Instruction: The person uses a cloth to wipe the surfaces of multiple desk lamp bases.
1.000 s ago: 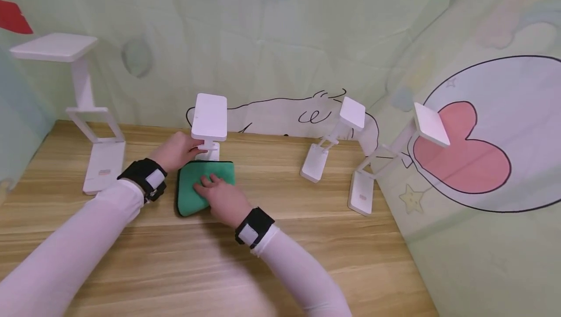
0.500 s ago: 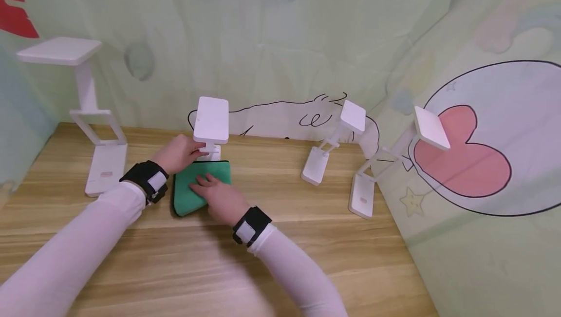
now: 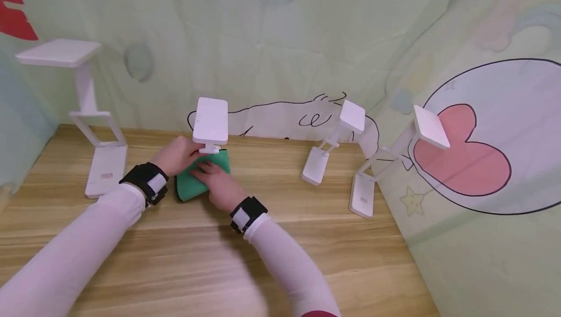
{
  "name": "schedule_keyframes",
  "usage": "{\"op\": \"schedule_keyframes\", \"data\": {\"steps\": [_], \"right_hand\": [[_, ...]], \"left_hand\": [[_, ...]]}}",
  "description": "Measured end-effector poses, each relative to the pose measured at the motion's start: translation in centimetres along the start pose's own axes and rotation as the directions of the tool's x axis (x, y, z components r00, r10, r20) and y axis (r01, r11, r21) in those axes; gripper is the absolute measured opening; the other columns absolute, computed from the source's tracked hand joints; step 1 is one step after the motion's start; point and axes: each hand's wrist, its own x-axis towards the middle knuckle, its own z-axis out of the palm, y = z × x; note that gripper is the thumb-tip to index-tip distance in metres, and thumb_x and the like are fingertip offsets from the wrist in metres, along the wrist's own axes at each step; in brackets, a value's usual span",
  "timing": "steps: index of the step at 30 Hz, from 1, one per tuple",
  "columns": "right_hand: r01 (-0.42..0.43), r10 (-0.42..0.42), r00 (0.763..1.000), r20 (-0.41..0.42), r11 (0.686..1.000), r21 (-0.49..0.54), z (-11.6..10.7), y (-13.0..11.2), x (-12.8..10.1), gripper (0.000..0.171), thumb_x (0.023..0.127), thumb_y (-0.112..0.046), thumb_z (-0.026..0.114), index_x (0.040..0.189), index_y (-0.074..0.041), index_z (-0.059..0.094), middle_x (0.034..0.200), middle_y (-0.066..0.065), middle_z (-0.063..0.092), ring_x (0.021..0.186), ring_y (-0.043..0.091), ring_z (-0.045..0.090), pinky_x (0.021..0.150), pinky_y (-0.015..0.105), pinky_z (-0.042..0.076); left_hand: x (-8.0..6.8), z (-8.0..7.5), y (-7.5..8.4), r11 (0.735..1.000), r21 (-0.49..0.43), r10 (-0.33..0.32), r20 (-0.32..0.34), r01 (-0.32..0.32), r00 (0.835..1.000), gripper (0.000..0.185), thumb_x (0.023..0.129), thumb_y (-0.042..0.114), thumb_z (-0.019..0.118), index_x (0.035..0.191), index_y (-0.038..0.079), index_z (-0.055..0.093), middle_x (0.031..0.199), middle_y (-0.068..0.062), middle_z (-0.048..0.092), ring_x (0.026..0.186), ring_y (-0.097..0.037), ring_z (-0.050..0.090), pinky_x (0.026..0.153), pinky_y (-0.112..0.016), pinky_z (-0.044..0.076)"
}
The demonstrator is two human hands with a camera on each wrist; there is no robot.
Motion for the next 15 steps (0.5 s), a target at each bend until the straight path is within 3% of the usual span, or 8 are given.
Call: {"op": "schedule_keyframes", "data": {"steps": [4,9,15], "right_hand": [[-0.054,0.054,0.998,0.014,0.998,0.009,-0.3,0.6,-0.9,0.074,0.09,0.018,0.057,0.158,-0.011,0.052,0.167,0.012,0.043,0.158,0.031,0.033,0.126,0.035,0.027],[-0.142,0.142,0.99,0.007,0.989,-0.031,-0.7,0.3,-2.2,0.068,0.095,0.014,0.059,0.156,-0.014,0.056,0.164,0.011,0.047,0.155,0.032,0.039,0.12,0.038,0.038],[-0.179,0.181,0.983,0.027,0.981,-0.078,-1.2,-1.3,-3.4,0.061,0.098,0.008,0.062,0.154,-0.016,0.059,0.16,0.011,0.053,0.15,0.033,0.047,0.11,0.039,0.049]], "left_hand": [[0.4,0.4,0.1,0.999,-0.007,0.037,-0.019,-0.037,0.999,0.005,0.102,0.004,0.072,0.101,-0.001,0.074,0.094,-0.014,0.077,0.074,-0.019,0.063,0.069,-0.041,0.052],[0.5,0.5,0.1,0.998,-0.003,0.062,-0.022,-0.062,0.998,0.006,0.102,0.003,0.071,0.101,-0.003,0.073,0.092,-0.014,0.076,0.073,-0.019,0.062,0.067,-0.04,0.052],[0.2,0.2,0.3,1.0,0.02,0.011,0.0,-0.011,1.0,0.006,0.101,0.001,0.072,0.103,-0.004,0.074,0.093,-0.016,0.076,0.071,-0.02,0.061,0.067,-0.039,0.052]]}}
